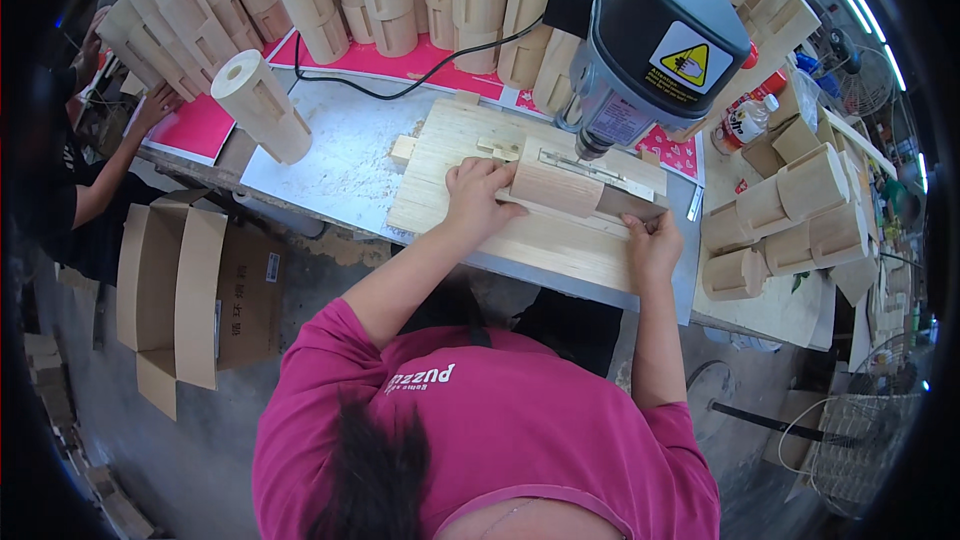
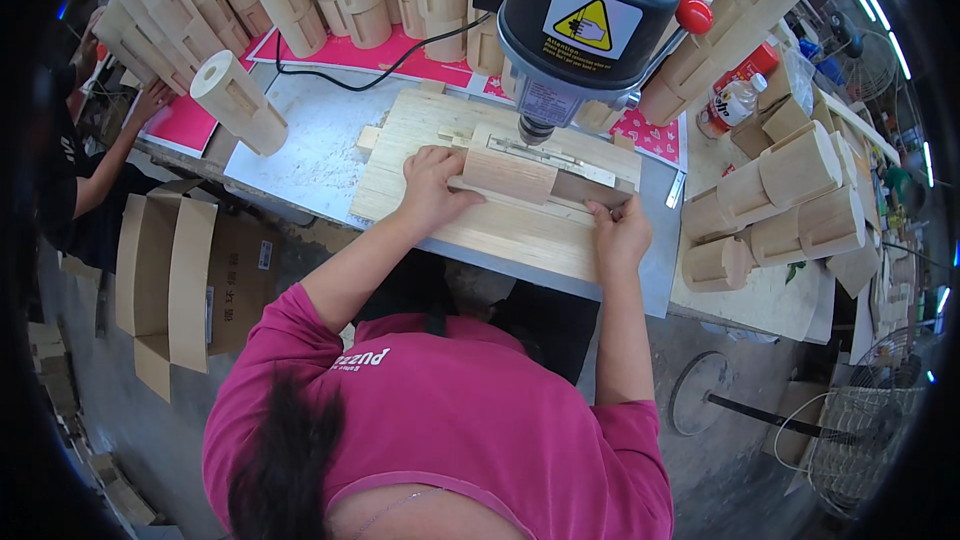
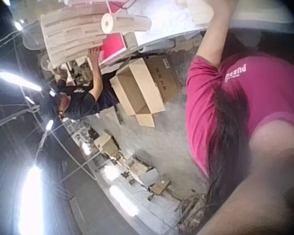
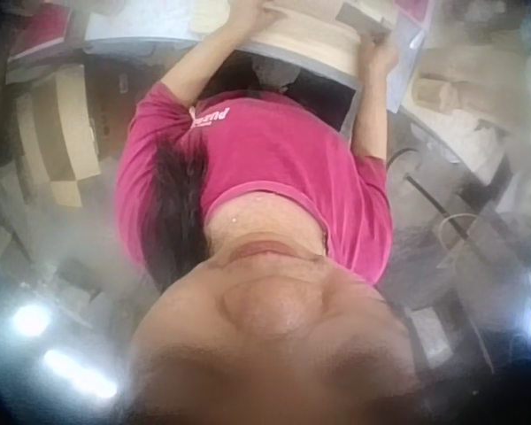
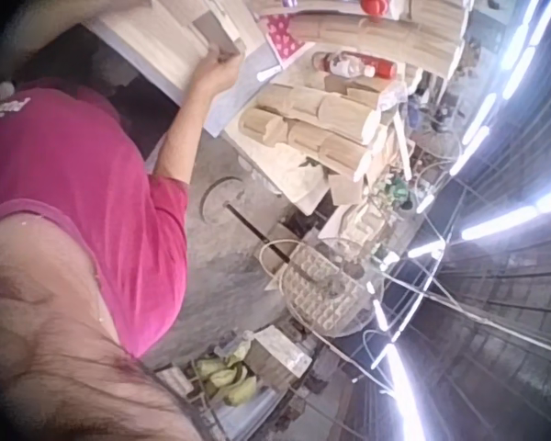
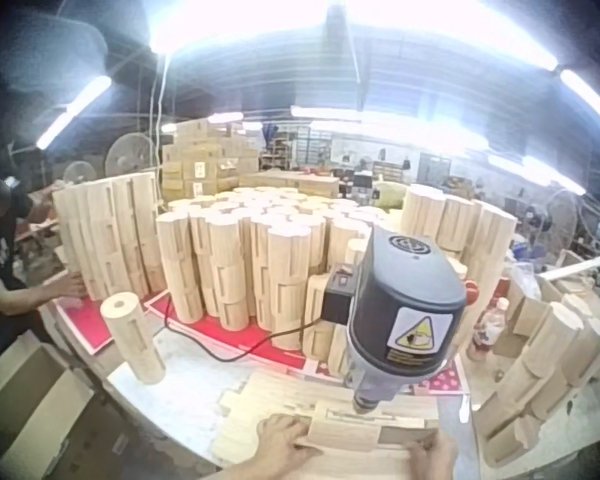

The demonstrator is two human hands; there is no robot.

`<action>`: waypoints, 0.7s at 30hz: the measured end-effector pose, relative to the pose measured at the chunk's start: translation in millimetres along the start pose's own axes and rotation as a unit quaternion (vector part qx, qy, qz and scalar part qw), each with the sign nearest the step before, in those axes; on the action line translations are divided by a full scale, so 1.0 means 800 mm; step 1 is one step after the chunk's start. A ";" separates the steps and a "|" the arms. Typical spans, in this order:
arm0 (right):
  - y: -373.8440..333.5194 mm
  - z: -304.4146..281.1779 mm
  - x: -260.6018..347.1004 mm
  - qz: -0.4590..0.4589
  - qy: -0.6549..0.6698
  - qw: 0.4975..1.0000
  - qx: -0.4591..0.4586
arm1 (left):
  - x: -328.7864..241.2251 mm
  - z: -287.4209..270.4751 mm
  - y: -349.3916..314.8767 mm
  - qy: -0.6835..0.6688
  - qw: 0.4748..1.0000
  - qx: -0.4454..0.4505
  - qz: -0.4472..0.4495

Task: Drilling holes into large wooden cylinders using a vertical drill press.

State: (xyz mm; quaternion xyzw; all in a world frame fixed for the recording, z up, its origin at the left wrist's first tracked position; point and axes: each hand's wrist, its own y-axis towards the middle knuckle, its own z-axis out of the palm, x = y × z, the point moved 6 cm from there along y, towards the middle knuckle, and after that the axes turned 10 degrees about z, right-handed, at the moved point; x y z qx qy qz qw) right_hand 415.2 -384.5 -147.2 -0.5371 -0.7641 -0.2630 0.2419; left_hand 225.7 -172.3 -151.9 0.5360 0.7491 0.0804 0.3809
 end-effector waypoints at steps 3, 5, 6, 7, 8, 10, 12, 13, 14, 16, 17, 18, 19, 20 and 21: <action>-0.001 -0.002 0.010 0.001 0.020 1.000 0.006 | 0.000 -0.003 0.002 -0.012 1.000 -0.003 0.026; -0.004 0.000 0.015 -0.001 0.024 1.000 0.004 | 0.017 -0.006 -0.001 -0.018 0.999 0.004 0.028; -0.003 0.007 0.017 -0.009 0.037 0.999 0.017 | 0.025 -0.007 -0.001 -0.022 0.999 0.011 0.030; -0.003 0.011 0.019 -0.016 0.049 0.998 0.029 | 0.029 -0.008 0.000 -0.026 0.999 0.013 0.032; -0.003 0.011 0.021 -0.013 0.048 0.998 0.029 | 0.031 -0.009 0.002 -0.032 0.998 0.038 0.030; -0.004 0.008 0.025 -0.011 0.053 0.998 0.041 | 0.037 -0.007 0.003 -0.040 0.997 0.066 0.030; -0.004 0.008 0.028 -0.011 0.045 0.998 0.051 | 0.039 -0.002 0.006 -0.069 0.993 0.070 0.060; -0.003 0.008 0.029 -0.013 0.037 0.997 0.064 | 0.041 -0.002 0.005 -0.071 0.993 0.071 0.063; -0.002 0.003 0.029 -0.010 0.037 0.997 0.060 | 0.042 -0.001 0.004 -0.078 0.992 0.071 0.065; 0.000 -0.001 0.037 -0.050 0.011 0.991 0.123 | 0.041 -0.001 0.005 -0.088 0.991 0.072 0.070; 0.006 -0.013 0.039 -0.047 0.011 0.992 0.120 | 0.039 -0.003 0.007 -0.090 0.991 0.079 0.061; 0.011 -0.020 0.046 -0.080 -0.043 0.983 0.161 | 0.039 -0.004 0.007 -0.091 0.991 0.085 0.051; 0.014 -0.029 0.058 -0.112 -0.097 0.968 0.202 | 0.040 -0.004 0.007 -0.092 0.991 0.085 0.051; 0.023 -0.060 0.082 -0.104 -0.111 0.973 0.176 | 0.040 -0.005 0.008 -0.090 0.991 0.080 0.057; 0.034 -0.088 0.105 -0.095 -0.125 0.976 0.149 | 0.039 -0.006 0.008 -0.088 0.991 0.076 0.062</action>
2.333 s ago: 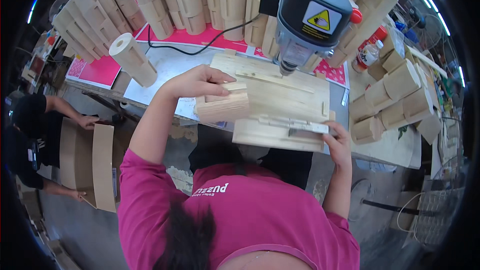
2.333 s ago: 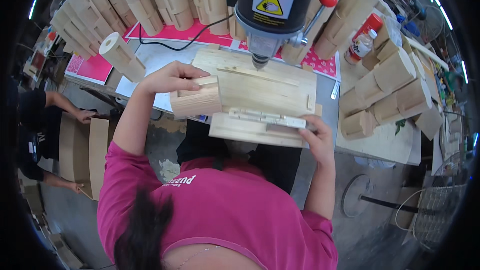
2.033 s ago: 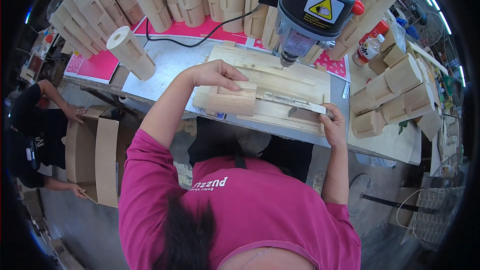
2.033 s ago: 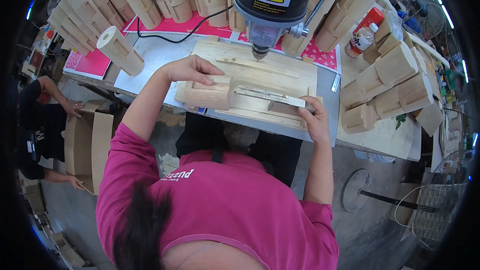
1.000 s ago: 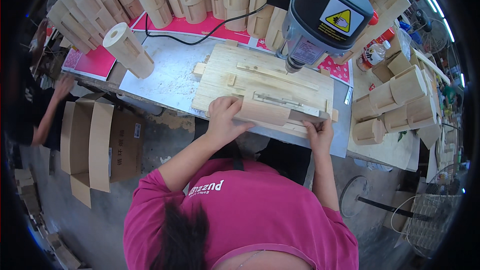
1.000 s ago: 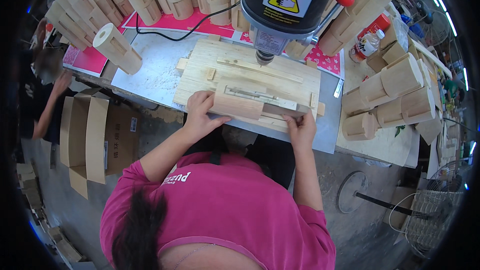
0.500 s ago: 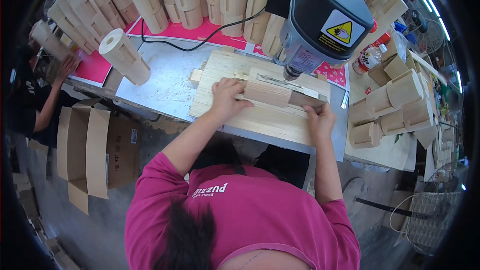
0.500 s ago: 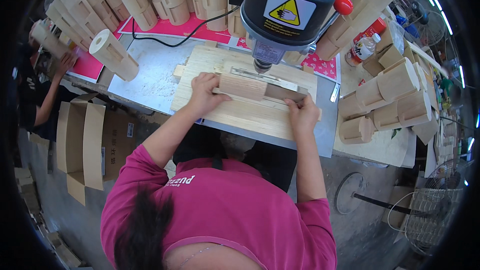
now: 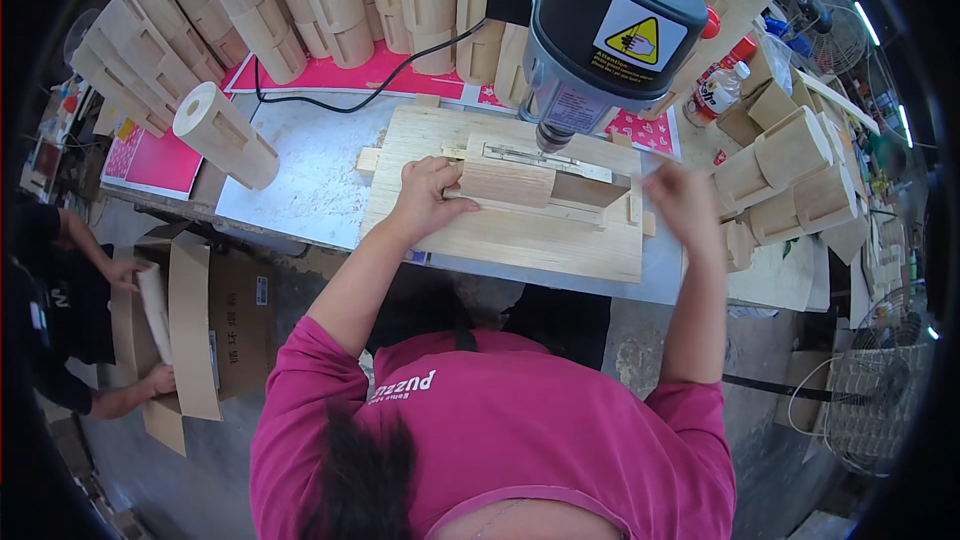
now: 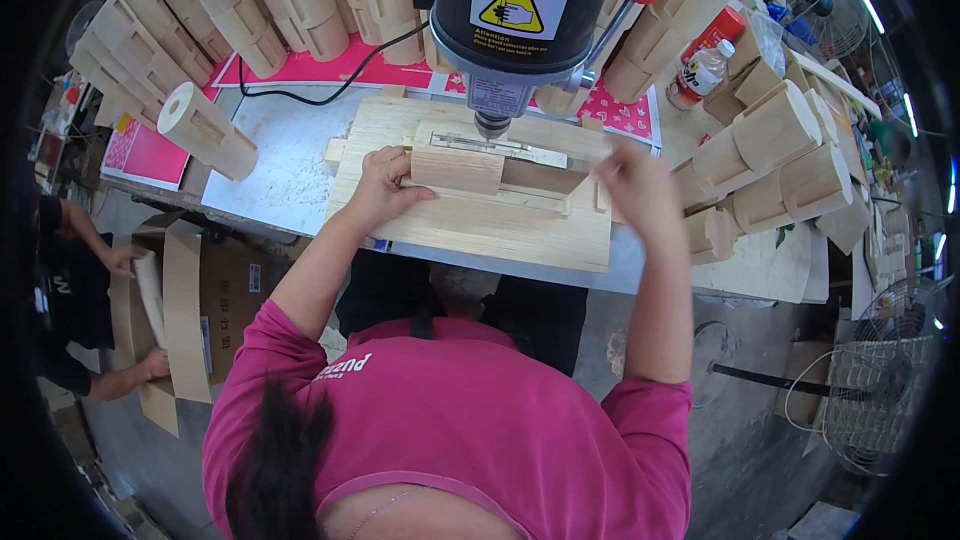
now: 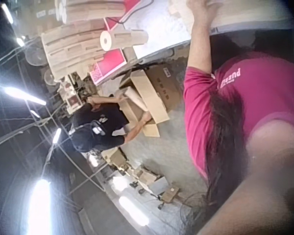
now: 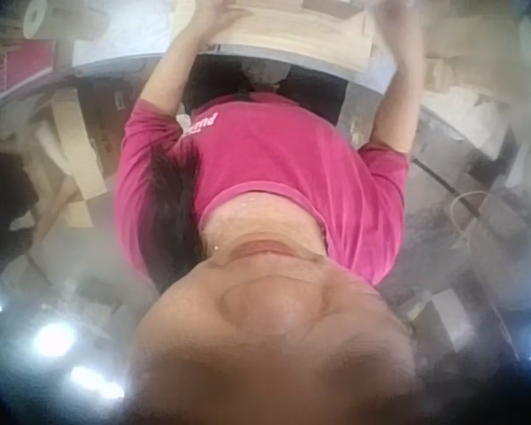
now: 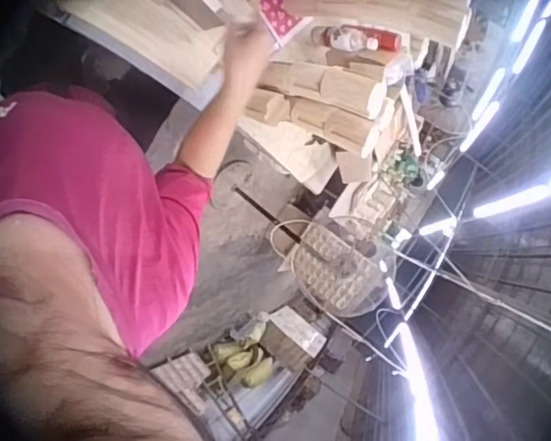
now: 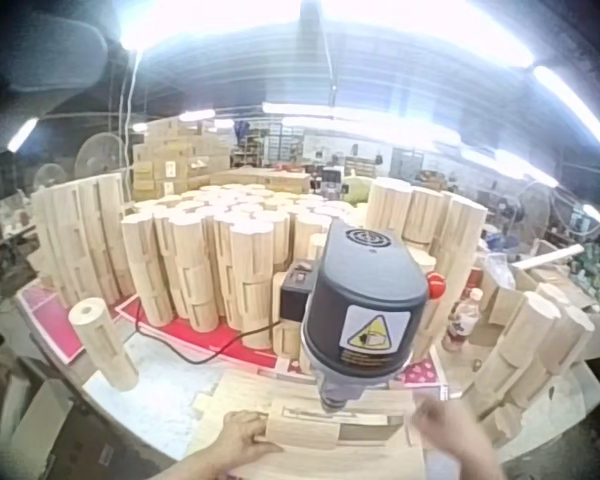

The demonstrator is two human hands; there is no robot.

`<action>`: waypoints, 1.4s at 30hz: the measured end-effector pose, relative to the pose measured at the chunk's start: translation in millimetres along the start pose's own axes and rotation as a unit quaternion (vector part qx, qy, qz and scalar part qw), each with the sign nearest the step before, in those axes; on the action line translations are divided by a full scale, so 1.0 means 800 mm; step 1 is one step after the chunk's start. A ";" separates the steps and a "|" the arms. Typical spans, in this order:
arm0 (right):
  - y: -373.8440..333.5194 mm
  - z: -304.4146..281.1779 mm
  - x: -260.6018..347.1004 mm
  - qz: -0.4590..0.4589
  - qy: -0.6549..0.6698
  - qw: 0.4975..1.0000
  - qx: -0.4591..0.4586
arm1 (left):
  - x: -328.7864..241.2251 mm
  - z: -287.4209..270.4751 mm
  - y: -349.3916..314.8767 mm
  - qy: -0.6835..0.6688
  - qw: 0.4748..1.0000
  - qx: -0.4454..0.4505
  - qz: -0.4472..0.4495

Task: Drilling holes into large wooden cylinders using a vertical drill press.

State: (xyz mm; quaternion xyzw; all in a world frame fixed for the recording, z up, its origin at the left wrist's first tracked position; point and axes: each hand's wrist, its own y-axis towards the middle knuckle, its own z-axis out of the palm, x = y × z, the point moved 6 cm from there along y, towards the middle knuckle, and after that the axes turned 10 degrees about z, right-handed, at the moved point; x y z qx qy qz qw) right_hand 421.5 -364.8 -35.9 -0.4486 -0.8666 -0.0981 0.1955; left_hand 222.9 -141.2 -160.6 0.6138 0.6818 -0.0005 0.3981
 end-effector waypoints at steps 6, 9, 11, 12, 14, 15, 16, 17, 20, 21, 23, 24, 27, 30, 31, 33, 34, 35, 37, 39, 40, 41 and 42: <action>0.040 -0.158 0.093 -0.156 0.352 0.883 -0.270 | 0.008 0.007 -0.001 -0.021 1.000 0.017 0.010; 0.090 -0.133 0.107 -0.100 0.226 0.959 -0.136 | -0.001 0.002 0.002 -0.007 1.000 0.003 0.023; 0.076 -0.130 0.117 -0.141 0.231 0.946 -0.179 | 0.004 0.005 -0.001 -0.020 1.000 0.013 0.011; 0.063 -0.130 0.125 -0.183 0.236 0.928 -0.220 | 0.008 0.007 -0.002 -0.031 0.999 0.022 -0.004; 0.025 -0.132 0.132 -0.200 0.190 0.926 -0.256 | 0.004 0.007 -0.001 -0.017 1.000 0.014 0.003; 0.001 -0.132 0.135 -0.213 0.144 0.921 -0.294 | 0.002 0.005 -0.001 -0.002 1.000 0.010 0.013; -0.016 -0.124 0.132 -0.216 0.136 0.921 -0.295 | 0.002 0.003 -0.002 -0.004 1.000 0.010 0.009; -0.032 -0.114 0.126 -0.218 0.127 0.921 -0.297 | 0.000 0.002 -0.002 0.004 1.000 0.005 0.018; -0.080 -0.078 0.117 -0.224 0.076 0.918 -0.319 | -0.004 -0.001 -0.001 0.002 1.000 -0.003 0.024; -0.087 -0.065 0.111 -0.225 0.116 0.919 -0.301 | -0.005 -0.002 0.000 -0.004 1.000 -0.007 0.028; -0.088 -0.041 0.098 -0.222 0.155 0.920 -0.282 | -0.004 -0.001 0.003 -0.005 1.000 0.006 0.015; -0.087 -0.028 0.090 -0.222 0.175 0.917 -0.282 | -0.003 0.000 0.003 -0.001 1.000 0.018 0.003; -0.074 0.027 0.065 -0.231 0.211 0.906 -0.286 | -0.006 -0.001 0.003 -0.011 1.000 0.009 0.011; -0.062 0.045 0.057 -0.249 0.229 0.893 -0.296 | -0.002 0.001 0.002 0.001 1.000 0.013 0.012; -0.063 0.045 0.057 -0.260 0.233 0.887 -0.301 | -0.002 0.002 0.001 0.001 1.000 0.015 0.013; -0.066 0.038 0.059 -0.269 0.200 0.895 -0.293 | 0.002 0.002 -0.001 -0.012 1.000 0.013 -0.004; -0.067 0.033 0.063 -0.278 0.166 0.903 -0.284 | 0.000 0.001 -0.001 -0.011 1.000 0.013 -0.002; -0.072 0.016 0.068 -0.302 0.166 0.887 -0.308 | -0.005 -0.001 -0.001 0.009 1.000 0.003 0.008; -0.078 -0.036 0.086 -0.302 0.172 0.874 -0.338 | -0.009 -0.001 0.001 0.030 0.999 -0.004 0.018; -0.060 -0.091 0.110 -0.252 0.184 0.887 -0.340 | -0.004 0.005 -0.001 0.077 0.997 0.016 0.013; -0.036 -0.106 0.120 -0.227 0.194 0.894 -0.333 | -0.007 0.009 -0.003 0.081 0.997 0.017 0.011; -0.007 -0.119 0.128 -0.228 0.177 0.888 -0.358 | -0.016 0.016 0.002 0.073 0.997 -0.001 0.016; 0.023 -0.132 0.132 -0.229 0.160 0.880 -0.384 | -0.026 0.021 0.009 0.065 0.997 -0.020 0.022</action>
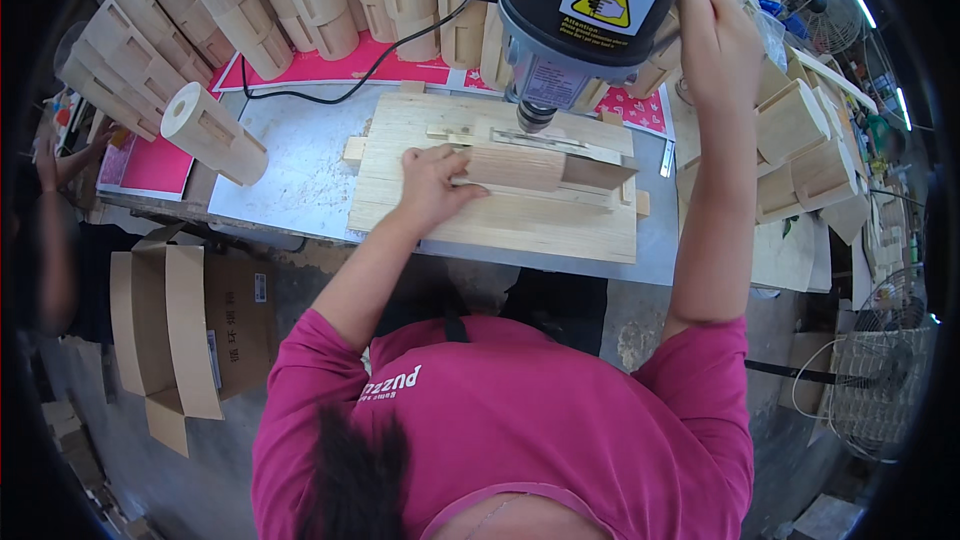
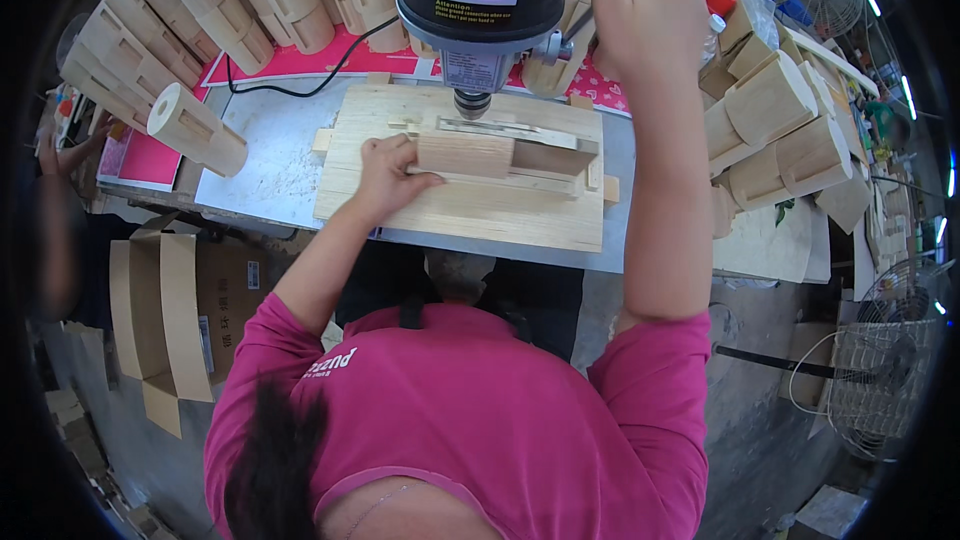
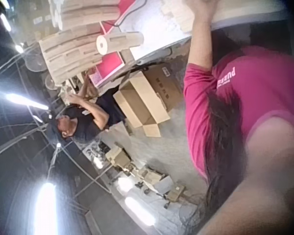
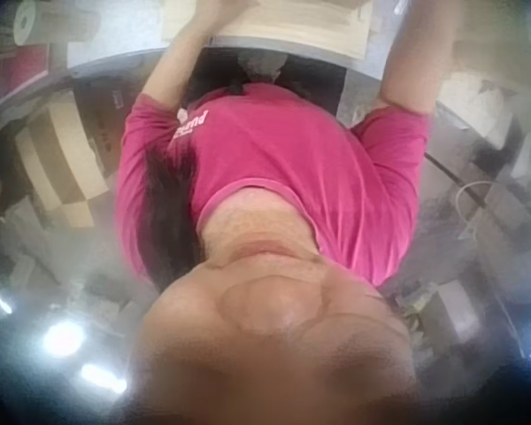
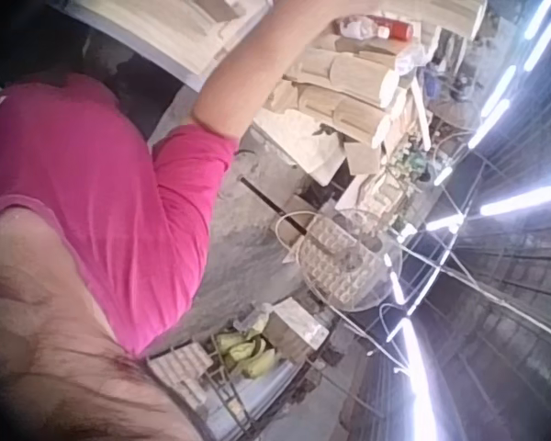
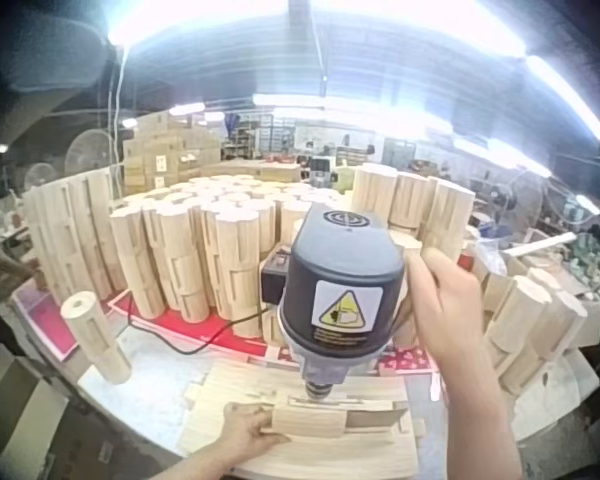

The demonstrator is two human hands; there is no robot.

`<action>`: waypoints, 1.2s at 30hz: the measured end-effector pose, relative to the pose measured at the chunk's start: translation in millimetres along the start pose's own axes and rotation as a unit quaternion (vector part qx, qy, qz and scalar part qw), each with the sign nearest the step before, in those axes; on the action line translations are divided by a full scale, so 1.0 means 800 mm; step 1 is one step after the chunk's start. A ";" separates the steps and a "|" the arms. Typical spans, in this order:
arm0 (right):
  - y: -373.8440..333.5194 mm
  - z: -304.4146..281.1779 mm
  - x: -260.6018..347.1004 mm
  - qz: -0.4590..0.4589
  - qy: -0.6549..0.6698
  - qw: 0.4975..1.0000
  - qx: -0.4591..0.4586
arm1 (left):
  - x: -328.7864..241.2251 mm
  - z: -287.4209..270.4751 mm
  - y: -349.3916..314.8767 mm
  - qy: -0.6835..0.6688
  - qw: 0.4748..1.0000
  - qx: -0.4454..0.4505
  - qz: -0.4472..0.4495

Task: Drilling holes into large wooden cylinders using a vertical drill press.

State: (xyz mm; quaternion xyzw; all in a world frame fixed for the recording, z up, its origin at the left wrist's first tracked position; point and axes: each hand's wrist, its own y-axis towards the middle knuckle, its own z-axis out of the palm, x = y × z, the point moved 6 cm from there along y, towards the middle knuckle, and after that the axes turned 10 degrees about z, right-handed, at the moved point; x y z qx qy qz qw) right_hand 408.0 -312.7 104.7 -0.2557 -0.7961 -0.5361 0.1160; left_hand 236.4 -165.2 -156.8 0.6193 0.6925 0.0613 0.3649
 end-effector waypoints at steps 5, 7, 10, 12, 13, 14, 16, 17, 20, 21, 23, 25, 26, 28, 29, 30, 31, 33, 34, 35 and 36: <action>0.033 0.042 -0.052 0.102 0.089 0.987 0.088 | -0.012 0.010 0.009 0.001 0.999 0.014 -0.028; 0.025 0.024 -0.036 0.095 0.092 0.987 0.092 | -0.014 0.012 0.007 0.006 0.999 0.024 -0.030; -0.001 0.001 -0.010 0.064 -0.003 0.994 0.084 | -0.015 0.007 0.009 -0.010 1.000 0.013 -0.014; -0.035 -0.016 0.012 0.049 0.028 0.996 0.067 | -0.015 0.005 0.006 -0.017 1.000 0.012 -0.018; -0.054 -0.021 0.016 0.045 0.046 0.995 0.083 | -0.014 0.005 0.004 -0.017 1.000 0.013 -0.021; -0.073 -0.027 0.018 0.041 0.058 0.993 0.095 | -0.014 0.007 0.006 -0.018 1.000 0.012 -0.017; -0.113 -0.028 0.015 0.058 0.082 0.990 0.098 | -0.014 0.008 0.007 -0.017 1.000 0.013 -0.016; -0.129 -0.026 0.010 0.060 0.080 0.990 0.098 | -0.015 0.008 0.009 -0.020 0.999 0.017 -0.018; -0.171 -0.009 -0.011 0.057 0.108 0.989 0.086 | -0.014 0.011 0.008 -0.015 0.999 0.027 -0.023; -0.182 0.000 -0.019 0.038 0.119 0.989 0.079 | -0.013 0.011 0.009 -0.007 0.999 0.030 -0.025; -0.202 0.022 -0.038 0.021 0.130 0.989 0.070 | -0.012 0.011 0.008 -0.011 0.999 0.028 -0.022; -0.212 0.034 -0.052 0.005 0.158 0.987 0.039 | -0.013 0.012 0.008 -0.014 0.999 0.024 -0.019; -0.211 0.034 -0.051 0.004 0.158 0.987 0.037 | -0.011 0.013 0.008 -0.013 0.999 0.025 -0.022; -0.208 0.032 -0.046 -0.011 0.151 0.988 0.030 | -0.011 0.013 0.007 -0.012 0.999 0.025 -0.024; -0.202 0.027 -0.044 -0.014 0.152 0.988 0.028 | -0.011 0.013 0.006 -0.017 0.999 0.028 -0.027; -0.195 0.016 -0.037 -0.047 0.133 0.989 0.037 | -0.012 0.013 0.006 -0.022 0.999 0.032 -0.031; -0.186 0.008 -0.025 -0.081 0.114 0.989 0.045 | -0.010 0.012 0.007 -0.021 0.999 0.029 -0.031; -0.142 -0.020 -0.005 -0.054 0.100 0.993 -0.026 | -0.010 0.013 0.006 -0.012 0.999 0.031 -0.032; -0.109 -0.026 0.004 -0.018 0.101 0.995 -0.018 | -0.011 0.012 0.006 -0.012 0.999 0.031 -0.030; -0.077 -0.024 0.008 0.018 0.104 0.994 -0.010 | -0.010 0.012 0.006 -0.012 0.998 0.037 -0.040; -0.050 -0.015 0.005 0.024 0.092 0.995 -0.004 | -0.010 0.012 0.006 -0.012 0.998 0.043 -0.048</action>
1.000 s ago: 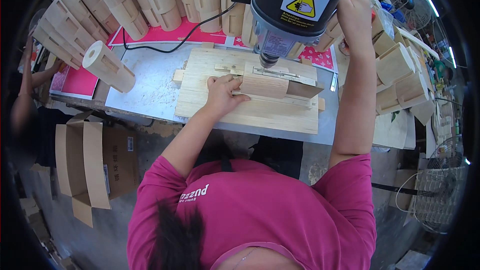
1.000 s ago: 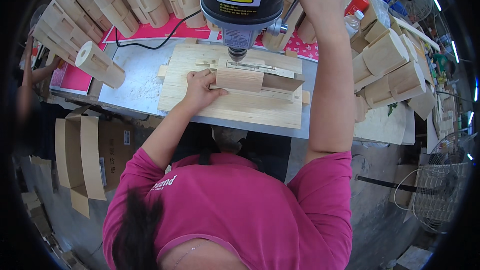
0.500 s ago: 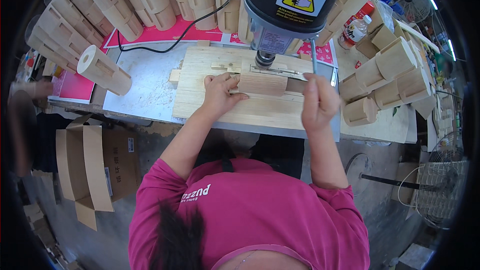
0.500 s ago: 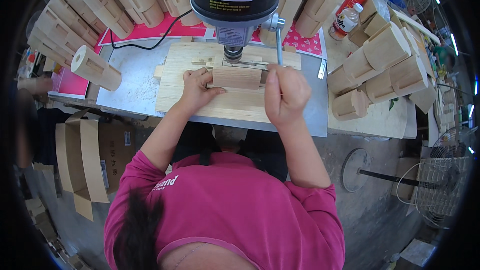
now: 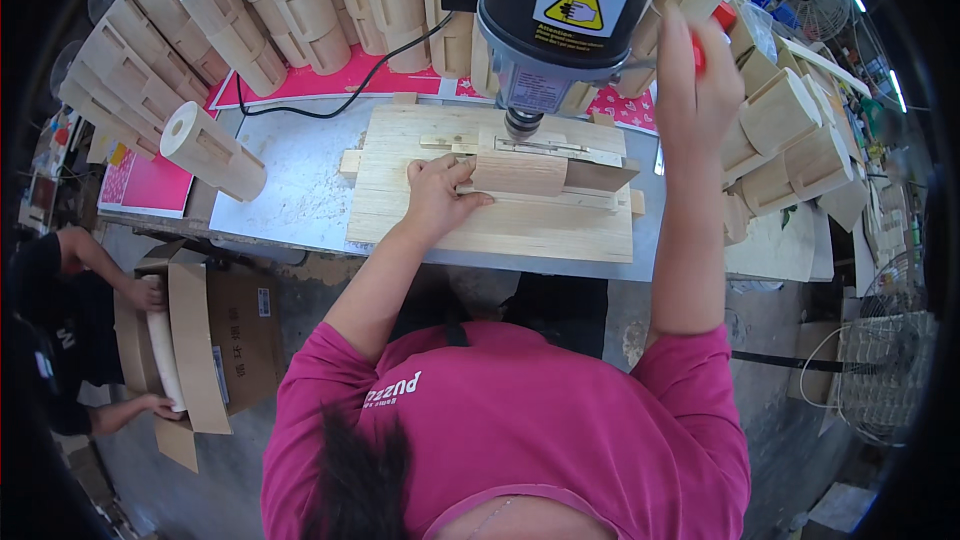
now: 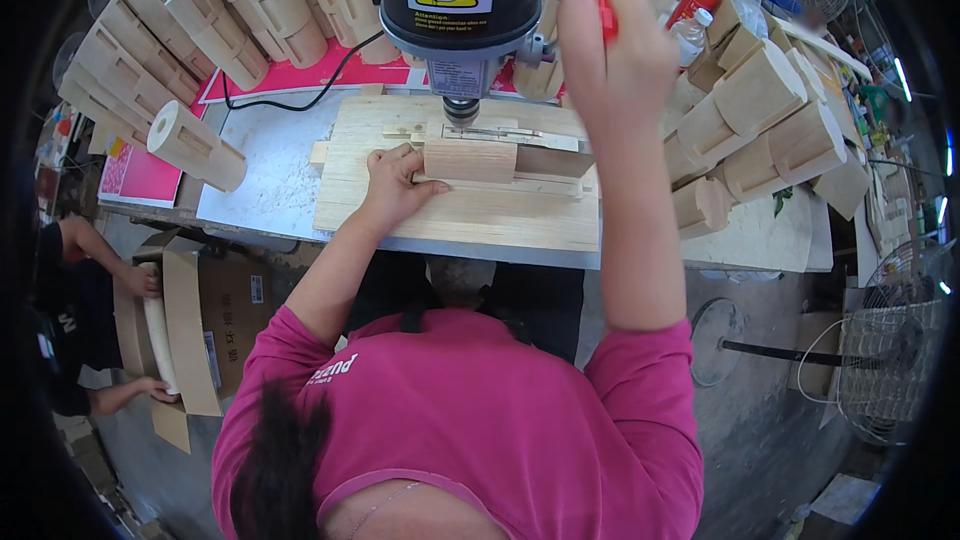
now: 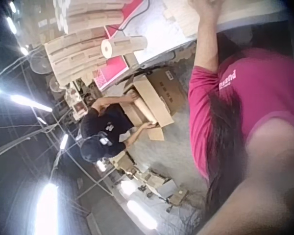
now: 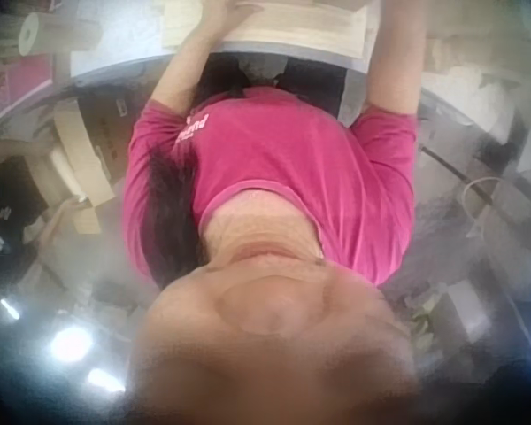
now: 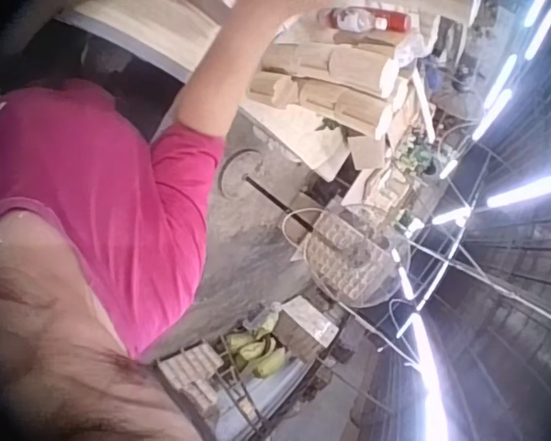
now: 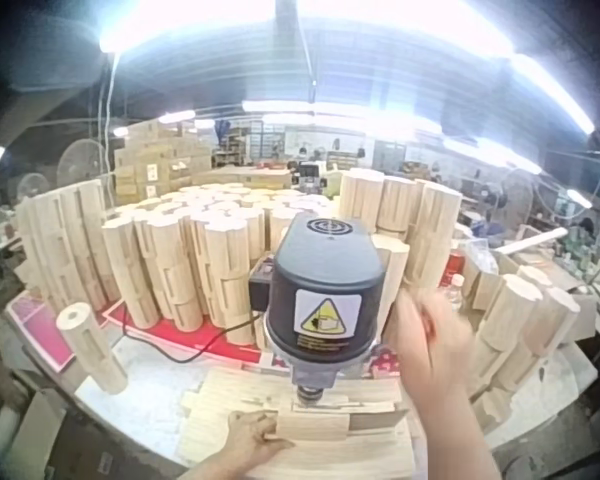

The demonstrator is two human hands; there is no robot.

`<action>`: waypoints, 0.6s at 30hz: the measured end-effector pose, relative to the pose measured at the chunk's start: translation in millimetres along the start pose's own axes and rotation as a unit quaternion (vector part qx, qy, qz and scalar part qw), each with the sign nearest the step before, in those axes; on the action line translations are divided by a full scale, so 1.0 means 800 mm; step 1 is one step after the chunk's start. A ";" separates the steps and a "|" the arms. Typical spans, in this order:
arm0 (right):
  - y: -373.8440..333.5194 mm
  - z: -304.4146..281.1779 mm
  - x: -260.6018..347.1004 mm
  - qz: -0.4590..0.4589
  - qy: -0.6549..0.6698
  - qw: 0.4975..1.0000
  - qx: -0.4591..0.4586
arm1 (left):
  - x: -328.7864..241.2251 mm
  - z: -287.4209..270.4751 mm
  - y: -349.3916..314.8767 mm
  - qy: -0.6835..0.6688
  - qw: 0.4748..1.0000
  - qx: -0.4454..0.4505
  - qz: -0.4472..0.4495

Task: Drilling holes into large wooden cylinders using a vertical drill press.

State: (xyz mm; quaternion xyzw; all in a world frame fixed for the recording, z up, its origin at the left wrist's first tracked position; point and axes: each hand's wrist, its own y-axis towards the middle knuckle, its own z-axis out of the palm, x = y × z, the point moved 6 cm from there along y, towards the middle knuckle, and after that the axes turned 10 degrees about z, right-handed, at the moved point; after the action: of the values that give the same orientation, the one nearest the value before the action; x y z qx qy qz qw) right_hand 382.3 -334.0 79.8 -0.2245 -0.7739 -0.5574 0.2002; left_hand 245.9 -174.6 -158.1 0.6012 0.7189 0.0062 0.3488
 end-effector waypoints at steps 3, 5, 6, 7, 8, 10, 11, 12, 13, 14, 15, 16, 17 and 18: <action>0.070 0.035 -0.061 -0.002 -0.057 0.998 0.008 | -0.002 0.000 0.004 -0.017 0.999 0.017 -0.031; 0.075 0.042 -0.066 -0.008 -0.099 0.995 0.018 | -0.001 0.000 0.006 -0.042 0.998 0.008 -0.036; 0.066 0.039 -0.059 0.058 -0.033 0.995 0.072 | -0.001 0.001 0.004 -0.069 0.997 -0.001 -0.043; 0.054 0.039 -0.056 0.123 0.033 0.984 0.125 | 0.000 0.002 0.005 -0.069 0.997 -0.003 -0.046; 0.041 0.028 -0.063 0.123 0.029 0.984 0.123 | -0.003 0.003 0.009 -0.079 0.996 -0.012 -0.038; -0.007 0.032 -0.111 0.188 0.074 0.950 0.237 | 0.000 0.006 0.011 -0.088 0.995 -0.022 -0.032; -0.038 0.032 -0.118 0.177 0.010 0.939 0.295 | 0.008 0.011 0.008 -0.137 0.989 -0.030 -0.050; -0.070 0.030 -0.127 0.163 -0.057 0.921 0.349 | 0.013 0.015 0.007 -0.188 0.979 -0.039 -0.066; -0.105 0.035 -0.157 0.174 -0.080 0.896 0.401 | 0.011 0.014 0.005 -0.189 0.979 -0.039 -0.066; -0.133 0.040 -0.175 0.183 -0.102 0.867 0.453 | 0.010 0.011 0.004 -0.245 0.967 -0.045 -0.062; -0.142 0.037 -0.169 0.180 -0.101 0.866 0.456 | 0.008 0.006 0.004 -0.299 0.951 -0.053 -0.058; -0.149 0.032 -0.160 0.182 -0.057 0.881 0.433 | 0.006 -0.006 0.000 -0.298 0.951 -0.057 -0.062; -0.156 0.022 -0.152 0.184 -0.014 0.894 0.407 | -0.007 -0.025 -0.004 -0.286 0.957 -0.045 -0.024; -0.162 0.014 -0.142 0.183 -0.011 0.893 0.411 | -0.016 -0.046 -0.010 -0.273 0.961 -0.033 0.012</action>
State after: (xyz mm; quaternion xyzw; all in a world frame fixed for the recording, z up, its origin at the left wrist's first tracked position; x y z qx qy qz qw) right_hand 400.9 -373.7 -87.5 -0.2663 -0.8813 -0.1402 0.3643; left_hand 220.3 -172.9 -127.2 0.5766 0.5888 -0.1304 0.5512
